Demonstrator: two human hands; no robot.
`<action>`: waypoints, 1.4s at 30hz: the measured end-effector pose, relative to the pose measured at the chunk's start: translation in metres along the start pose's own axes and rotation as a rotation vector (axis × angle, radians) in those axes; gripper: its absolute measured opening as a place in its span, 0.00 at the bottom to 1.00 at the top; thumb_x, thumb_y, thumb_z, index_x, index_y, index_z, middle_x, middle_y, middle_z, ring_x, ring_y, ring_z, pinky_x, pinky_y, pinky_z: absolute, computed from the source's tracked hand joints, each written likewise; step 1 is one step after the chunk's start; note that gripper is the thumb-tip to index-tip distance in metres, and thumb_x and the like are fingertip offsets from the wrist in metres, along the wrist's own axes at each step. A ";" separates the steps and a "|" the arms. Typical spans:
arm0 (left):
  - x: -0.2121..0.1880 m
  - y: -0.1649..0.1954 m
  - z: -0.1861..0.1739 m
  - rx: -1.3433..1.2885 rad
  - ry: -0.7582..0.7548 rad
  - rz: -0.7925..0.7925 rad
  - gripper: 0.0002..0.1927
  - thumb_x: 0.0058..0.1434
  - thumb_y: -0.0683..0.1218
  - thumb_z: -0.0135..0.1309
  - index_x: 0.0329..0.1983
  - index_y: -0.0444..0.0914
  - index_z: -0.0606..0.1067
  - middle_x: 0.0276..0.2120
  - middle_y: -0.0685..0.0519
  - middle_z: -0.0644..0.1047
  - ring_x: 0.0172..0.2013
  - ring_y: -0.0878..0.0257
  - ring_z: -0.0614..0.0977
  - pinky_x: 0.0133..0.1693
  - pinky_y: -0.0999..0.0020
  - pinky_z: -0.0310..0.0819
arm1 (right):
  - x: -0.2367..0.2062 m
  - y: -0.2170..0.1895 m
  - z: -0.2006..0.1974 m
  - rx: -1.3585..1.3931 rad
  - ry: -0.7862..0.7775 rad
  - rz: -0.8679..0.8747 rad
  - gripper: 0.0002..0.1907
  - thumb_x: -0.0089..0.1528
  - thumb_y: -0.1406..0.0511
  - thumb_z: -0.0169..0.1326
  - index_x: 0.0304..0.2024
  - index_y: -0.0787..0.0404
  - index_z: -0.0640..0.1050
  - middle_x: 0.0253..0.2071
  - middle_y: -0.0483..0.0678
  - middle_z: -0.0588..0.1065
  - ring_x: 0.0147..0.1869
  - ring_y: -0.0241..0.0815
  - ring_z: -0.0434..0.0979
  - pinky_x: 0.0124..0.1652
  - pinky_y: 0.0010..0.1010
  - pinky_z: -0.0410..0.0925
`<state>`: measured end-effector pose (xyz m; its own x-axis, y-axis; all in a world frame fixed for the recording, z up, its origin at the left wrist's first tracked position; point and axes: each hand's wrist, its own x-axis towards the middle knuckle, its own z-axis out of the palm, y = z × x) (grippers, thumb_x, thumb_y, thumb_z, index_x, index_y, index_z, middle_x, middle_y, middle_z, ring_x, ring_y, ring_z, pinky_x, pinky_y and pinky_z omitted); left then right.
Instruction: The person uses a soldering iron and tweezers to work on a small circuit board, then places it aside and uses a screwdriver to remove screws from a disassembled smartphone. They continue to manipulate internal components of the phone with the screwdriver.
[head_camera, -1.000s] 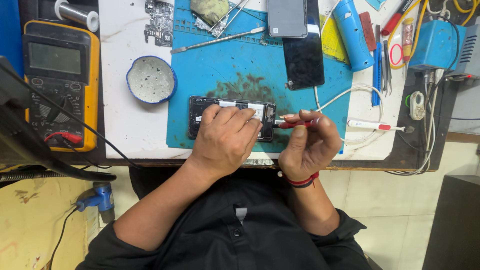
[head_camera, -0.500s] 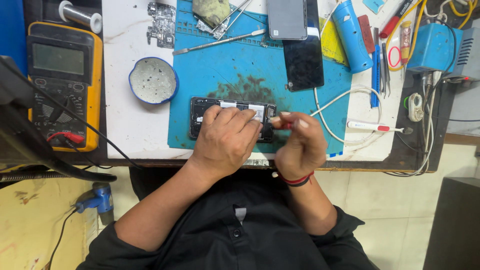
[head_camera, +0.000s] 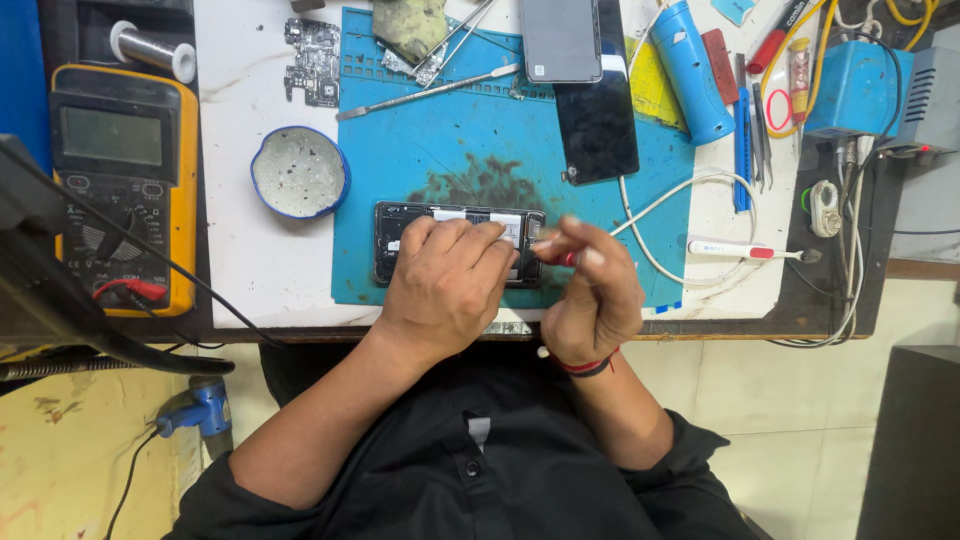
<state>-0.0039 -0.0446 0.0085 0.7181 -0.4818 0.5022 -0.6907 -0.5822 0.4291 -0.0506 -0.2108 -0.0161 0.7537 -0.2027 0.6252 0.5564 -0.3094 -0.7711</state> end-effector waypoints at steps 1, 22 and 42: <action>0.000 0.000 0.000 -0.001 0.008 0.000 0.07 0.65 0.46 0.59 0.41 0.38 0.78 0.45 0.52 0.80 0.43 0.59 0.78 0.52 0.58 0.64 | 0.000 0.000 0.000 -0.114 -0.002 -0.023 0.13 0.74 0.71 0.46 0.61 0.58 0.69 0.59 0.60 0.72 0.51 0.44 0.79 0.49 0.32 0.77; -0.002 -0.002 0.001 -0.049 0.013 0.054 0.05 0.65 0.44 0.61 0.40 0.38 0.80 0.43 0.54 0.81 0.41 0.61 0.79 0.50 0.60 0.65 | -0.007 0.003 -0.006 -0.062 -0.040 0.037 0.19 0.75 0.74 0.43 0.67 0.55 0.65 0.64 0.60 0.69 0.58 0.45 0.78 0.51 0.35 0.76; -0.002 -0.003 -0.004 -0.128 0.010 0.099 0.12 0.65 0.48 0.62 0.47 0.37 0.81 0.46 0.54 0.81 0.44 0.61 0.80 0.52 0.60 0.65 | -0.017 0.001 -0.009 0.204 0.307 0.152 0.19 0.78 0.73 0.46 0.70 0.56 0.64 0.60 0.53 0.70 0.50 0.45 0.79 0.51 0.39 0.77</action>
<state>-0.0041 -0.0392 0.0097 0.6457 -0.5254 0.5541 -0.7636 -0.4438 0.4691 -0.0662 -0.2158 -0.0265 0.7102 -0.5100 0.4853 0.5283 -0.0696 -0.8462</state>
